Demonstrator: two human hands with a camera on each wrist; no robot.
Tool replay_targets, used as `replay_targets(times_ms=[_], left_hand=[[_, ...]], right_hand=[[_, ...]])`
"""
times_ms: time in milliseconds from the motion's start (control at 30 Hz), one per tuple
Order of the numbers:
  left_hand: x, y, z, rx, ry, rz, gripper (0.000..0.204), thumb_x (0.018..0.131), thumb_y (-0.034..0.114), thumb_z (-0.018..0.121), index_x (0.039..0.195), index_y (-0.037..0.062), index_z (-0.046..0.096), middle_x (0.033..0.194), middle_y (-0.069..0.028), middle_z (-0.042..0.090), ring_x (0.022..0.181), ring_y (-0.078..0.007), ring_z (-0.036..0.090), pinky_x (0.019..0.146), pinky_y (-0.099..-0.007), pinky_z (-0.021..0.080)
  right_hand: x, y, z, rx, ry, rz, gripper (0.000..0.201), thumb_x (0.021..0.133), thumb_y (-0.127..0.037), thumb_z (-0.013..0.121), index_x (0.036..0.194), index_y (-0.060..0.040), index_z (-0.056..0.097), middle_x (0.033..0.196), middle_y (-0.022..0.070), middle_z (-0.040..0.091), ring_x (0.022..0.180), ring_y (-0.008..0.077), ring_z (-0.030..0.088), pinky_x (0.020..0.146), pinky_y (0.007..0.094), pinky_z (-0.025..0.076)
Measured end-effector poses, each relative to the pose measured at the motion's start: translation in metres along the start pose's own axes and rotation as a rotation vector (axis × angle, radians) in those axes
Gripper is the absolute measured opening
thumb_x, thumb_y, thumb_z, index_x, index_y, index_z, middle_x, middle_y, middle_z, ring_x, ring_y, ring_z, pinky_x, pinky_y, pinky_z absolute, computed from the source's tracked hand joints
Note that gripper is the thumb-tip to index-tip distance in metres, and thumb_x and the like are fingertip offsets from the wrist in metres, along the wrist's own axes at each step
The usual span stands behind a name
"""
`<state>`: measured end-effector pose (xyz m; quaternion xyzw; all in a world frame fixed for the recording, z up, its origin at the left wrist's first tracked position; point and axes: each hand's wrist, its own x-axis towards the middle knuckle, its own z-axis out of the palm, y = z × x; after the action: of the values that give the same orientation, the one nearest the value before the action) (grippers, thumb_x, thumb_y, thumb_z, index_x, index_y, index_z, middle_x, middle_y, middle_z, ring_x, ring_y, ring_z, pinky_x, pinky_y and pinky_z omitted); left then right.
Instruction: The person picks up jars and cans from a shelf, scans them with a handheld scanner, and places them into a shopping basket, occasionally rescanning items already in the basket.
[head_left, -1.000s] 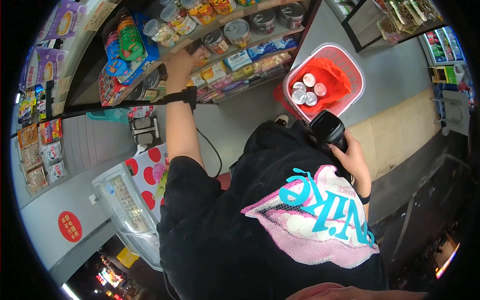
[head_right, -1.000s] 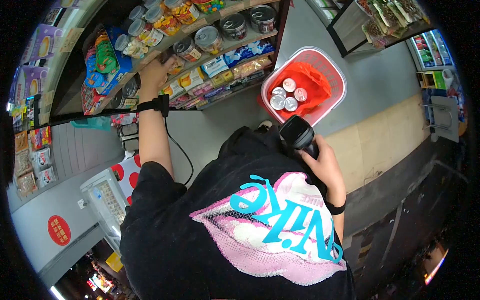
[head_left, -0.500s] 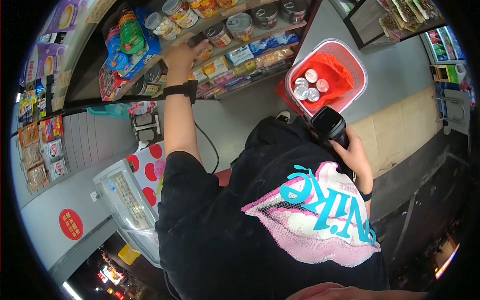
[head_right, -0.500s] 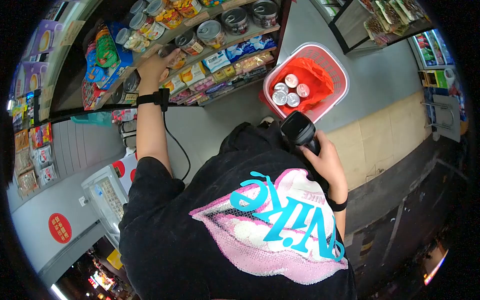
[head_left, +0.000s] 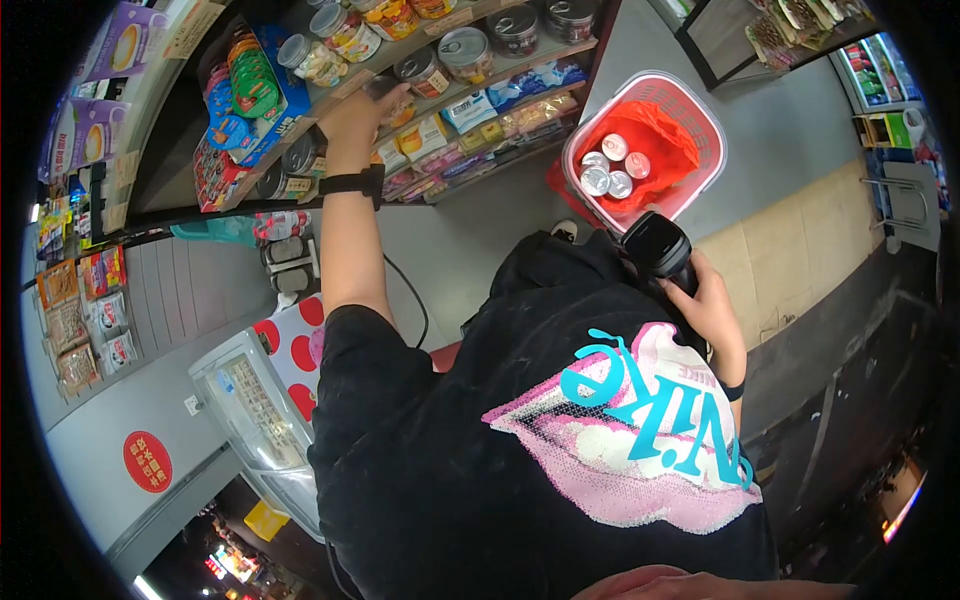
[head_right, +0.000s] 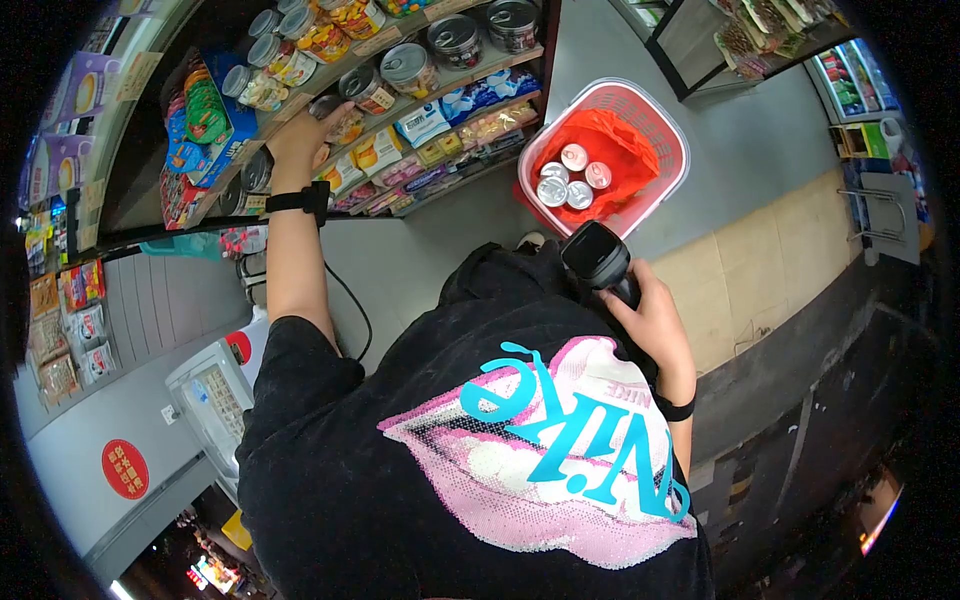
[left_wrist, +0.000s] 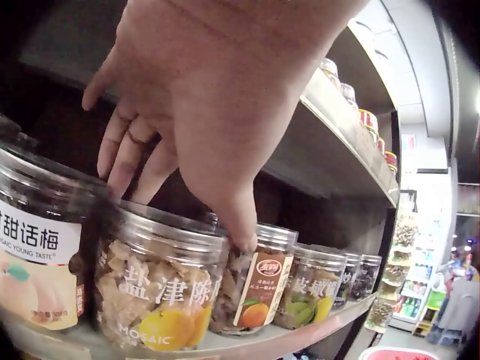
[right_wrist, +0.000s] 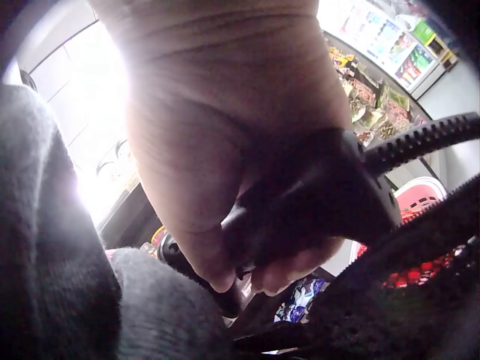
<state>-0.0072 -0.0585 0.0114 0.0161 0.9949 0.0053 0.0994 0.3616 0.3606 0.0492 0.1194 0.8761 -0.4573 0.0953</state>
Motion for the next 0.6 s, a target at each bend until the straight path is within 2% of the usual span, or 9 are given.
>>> replay_targets(times_ms=[33, 167, 267, 333, 367, 433, 467, 533, 600], left_hand=[[0.001, -0.001, 0.0, -0.044, -0.028, 0.01, 0.097, 0.081, 0.083, 0.056, 0.143, 0.0083, 0.055, 0.147, -0.0195, 0.054, 0.133, -0.0359, 0.052, 0.111, -0.0419, 0.04], [0.004, -0.001, 0.001, 0.004, 0.023, 0.067, 0.1, 0.08, 0.085, 0.055, 0.142, 0.0068, 0.056, 0.145, -0.0206, 0.055, 0.131, -0.0368, 0.053, 0.11, -0.0431, 0.04], [0.003, 0.001, -0.002, -0.01, -0.091, 0.012, 0.102, 0.08, 0.086, 0.054, 0.141, 0.0045, 0.056, 0.144, -0.0213, 0.055, 0.132, -0.0364, 0.053, 0.111, -0.0437, 0.04], [-0.006, 0.005, -0.003, 0.058, 0.129, 0.081, 0.104, 0.08, 0.086, 0.053, 0.139, 0.0008, 0.056, 0.138, -0.0242, 0.059, 0.126, -0.0374, 0.058, 0.106, -0.0445, 0.044], [-0.009, 0.008, -0.004, 0.059, 0.129, 0.083, 0.104, 0.08, 0.086, 0.053, 0.139, 0.0008, 0.056, 0.138, -0.0242, 0.059, 0.126, -0.0374, 0.058, 0.106, -0.0445, 0.044], [-0.021, 0.025, -0.021, 0.059, -0.047, 0.027, 0.1, 0.081, 0.083, 0.057, 0.135, -0.0014, 0.059, 0.128, -0.0264, 0.065, 0.117, -0.039, 0.063, 0.099, -0.0463, 0.05], [-0.018, 0.023, -0.012, 0.059, -0.048, 0.029, 0.1, 0.081, 0.083, 0.057, 0.135, -0.0014, 0.059, 0.128, -0.0264, 0.065, 0.117, -0.039, 0.063, 0.099, -0.0463, 0.05], [-0.009, 0.017, 0.017, 0.028, 0.411, 0.29, 0.092, 0.081, 0.078, 0.062, 0.126, -0.0023, 0.064, 0.115, -0.0261, 0.07, 0.106, -0.0402, 0.068, 0.091, -0.0467, 0.054], [0.003, 0.022, 0.031, -0.011, 0.489, 0.335, 0.088, 0.081, 0.076, 0.064, 0.122, -0.0019, 0.066, 0.111, -0.0252, 0.071, 0.103, -0.0401, 0.069, 0.09, -0.0465, 0.054]], right_hand=[[-0.001, -0.001, 0.0, -0.005, 0.004, 0.005, 0.034, 0.083, -0.015, 0.077, 0.102, 0.0031, 0.056, 0.083, 0.023, 0.061, 0.075, 0.0353, 0.058, 0.073, 0.0412, 0.048], [-0.004, 0.0, -0.001, -0.015, 0.014, 0.019, 0.034, 0.083, -0.016, 0.077, 0.102, 0.0029, 0.056, 0.083, 0.0229, 0.061, 0.074, 0.0352, 0.058, 0.072, 0.0411, 0.048], [-0.006, 0.002, 0.0, -0.019, 0.016, 0.021, 0.034, 0.083, -0.016, 0.077, 0.102, 0.0028, 0.056, 0.083, 0.0229, 0.061, 0.074, 0.0353, 0.059, 0.072, 0.0412, 0.048], [-0.007, -0.001, -0.001, -0.021, 0.017, 0.033, 0.034, 0.083, -0.016, 0.077, 0.103, 0.0027, 0.056, 0.083, 0.0229, 0.061, 0.075, 0.0352, 0.059, 0.072, 0.0412, 0.048], [-0.007, -0.002, -0.001, -0.025, 0.017, 0.043, 0.034, 0.083, -0.016, 0.077, 0.103, 0.0027, 0.056, 0.083, 0.0229, 0.061, 0.075, 0.0351, 0.059, 0.072, 0.0412, 0.048], [-0.008, 0.0, -0.002, -0.017, 0.021, 0.041, 0.034, 0.083, -0.016, 0.077, 0.103, 0.0028, 0.056, 0.083, 0.0229, 0.061, 0.075, 0.0348, 0.059, 0.073, 0.0411, 0.048], [-0.008, 0.001, -0.002, -0.01, 0.02, 0.039, 0.034, 0.083, -0.016, 0.077, 0.103, 0.0028, 0.056, 0.083, 0.0228, 0.061, 0.075, 0.0345, 0.059, 0.073, 0.041, 0.049], [-0.008, 0.001, -0.001, -0.005, 0.017, 0.035, 0.034, 0.083, -0.016, 0.077, 0.104, 0.0028, 0.056, 0.083, 0.0227, 0.061, 0.075, 0.0342, 0.06, 0.073, 0.0408, 0.049], [-0.007, 0.0, -0.001, -0.001, 0.011, 0.024, 0.034, 0.084, -0.015, 0.077, 0.104, 0.0028, 0.056, 0.083, 0.0227, 0.061, 0.075, 0.0339, 0.06, 0.073, 0.0407, 0.049]])
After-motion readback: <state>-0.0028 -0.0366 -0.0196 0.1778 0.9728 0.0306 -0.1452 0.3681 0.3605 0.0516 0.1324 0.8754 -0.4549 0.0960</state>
